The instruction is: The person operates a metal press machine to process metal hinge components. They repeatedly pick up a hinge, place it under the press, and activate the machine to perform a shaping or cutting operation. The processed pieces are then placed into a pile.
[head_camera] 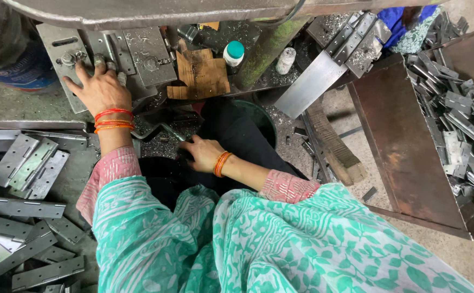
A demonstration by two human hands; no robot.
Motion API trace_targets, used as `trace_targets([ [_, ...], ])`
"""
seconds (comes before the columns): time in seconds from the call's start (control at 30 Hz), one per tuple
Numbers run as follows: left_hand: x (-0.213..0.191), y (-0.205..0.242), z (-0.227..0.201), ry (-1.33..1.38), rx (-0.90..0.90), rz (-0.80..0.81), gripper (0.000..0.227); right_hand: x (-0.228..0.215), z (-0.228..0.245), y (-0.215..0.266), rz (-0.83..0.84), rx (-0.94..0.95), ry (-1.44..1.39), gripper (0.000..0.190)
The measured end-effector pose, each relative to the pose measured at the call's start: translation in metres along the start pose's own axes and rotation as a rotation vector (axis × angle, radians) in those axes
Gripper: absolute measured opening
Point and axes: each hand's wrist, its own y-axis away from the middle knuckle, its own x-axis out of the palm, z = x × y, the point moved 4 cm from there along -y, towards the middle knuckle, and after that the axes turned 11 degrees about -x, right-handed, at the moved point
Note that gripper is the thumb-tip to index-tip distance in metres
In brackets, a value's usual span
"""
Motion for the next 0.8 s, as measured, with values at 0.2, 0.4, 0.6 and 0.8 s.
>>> trace_targets([
  [0.2, 0.007, -0.002, 0.001, 0.055, -0.009, 0.025, 0.033, -0.032, 0.016, -0.013, 0.077, -0.017, 0.029, 0.056],
  [0.4, 0.02, -0.013, 0.005, 0.068, 0.016, -0.011, 0.032, -0.043, 0.02, -0.025, 0.127, -0.01, 0.056, 0.053],
  [0.6, 0.017, -0.014, 0.005, 0.087, 0.005, 0.038, 0.022, -0.015, 0.007, 0.002, -0.085, -0.033, -0.054, 0.055],
  [0.8, 0.01, -0.007, 0.003, 0.045, 0.034, 0.001, 0.032, 0.0, -0.002, 0.0, -0.019, -0.016, -0.021, 0.056],
])
